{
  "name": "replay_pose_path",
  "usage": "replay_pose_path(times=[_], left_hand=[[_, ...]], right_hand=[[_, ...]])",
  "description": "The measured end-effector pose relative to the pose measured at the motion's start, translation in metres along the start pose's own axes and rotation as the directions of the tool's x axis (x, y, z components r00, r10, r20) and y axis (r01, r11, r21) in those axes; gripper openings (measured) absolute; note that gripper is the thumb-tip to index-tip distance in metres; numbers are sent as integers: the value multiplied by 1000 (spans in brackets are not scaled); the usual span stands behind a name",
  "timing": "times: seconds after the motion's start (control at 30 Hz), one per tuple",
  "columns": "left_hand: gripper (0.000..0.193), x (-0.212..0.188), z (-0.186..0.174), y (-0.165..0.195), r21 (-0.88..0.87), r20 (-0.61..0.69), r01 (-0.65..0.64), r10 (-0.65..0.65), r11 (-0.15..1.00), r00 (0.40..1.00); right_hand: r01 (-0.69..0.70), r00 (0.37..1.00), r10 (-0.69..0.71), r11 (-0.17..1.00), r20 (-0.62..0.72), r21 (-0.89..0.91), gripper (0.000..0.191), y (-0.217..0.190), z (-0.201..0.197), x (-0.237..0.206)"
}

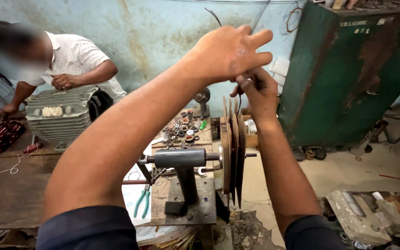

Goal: The person threads copper wire through the slots of a stator mounted on a manual winding stand, pulls the wire taut by hand, and turns the crank handle to rotate the stator while winding wire around it, at one point using pliers to grip the wire.

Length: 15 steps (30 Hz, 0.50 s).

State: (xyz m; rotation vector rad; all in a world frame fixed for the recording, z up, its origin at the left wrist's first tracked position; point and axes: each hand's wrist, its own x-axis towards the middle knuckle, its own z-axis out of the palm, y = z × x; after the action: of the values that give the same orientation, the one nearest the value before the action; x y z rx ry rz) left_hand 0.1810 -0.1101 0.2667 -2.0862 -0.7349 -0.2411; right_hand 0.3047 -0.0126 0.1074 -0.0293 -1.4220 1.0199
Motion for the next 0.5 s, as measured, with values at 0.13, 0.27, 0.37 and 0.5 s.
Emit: replay_pose_path(times=[0.13,0.27,0.37,0.5], left_hand=[[40,-9,-4,4,46,-64,8,-5,999,998],[59,-18,-5,4,53,-87,-4,9,999,996],[66,-18,-1,1,55,-97,18,-12,998,995],[67,-15,4,1,69,-146,29,-19,997,989]], right_hand=[[3,998,-4,1000,-55,-26,8,6,-2,6],[-29,993,24,999,-119,-41,5,7,0,9],[-8,995,5,1000,-104,-25,6,6,6,7],[91,993,-92,996,-78,-15,9,-1,13,6]])
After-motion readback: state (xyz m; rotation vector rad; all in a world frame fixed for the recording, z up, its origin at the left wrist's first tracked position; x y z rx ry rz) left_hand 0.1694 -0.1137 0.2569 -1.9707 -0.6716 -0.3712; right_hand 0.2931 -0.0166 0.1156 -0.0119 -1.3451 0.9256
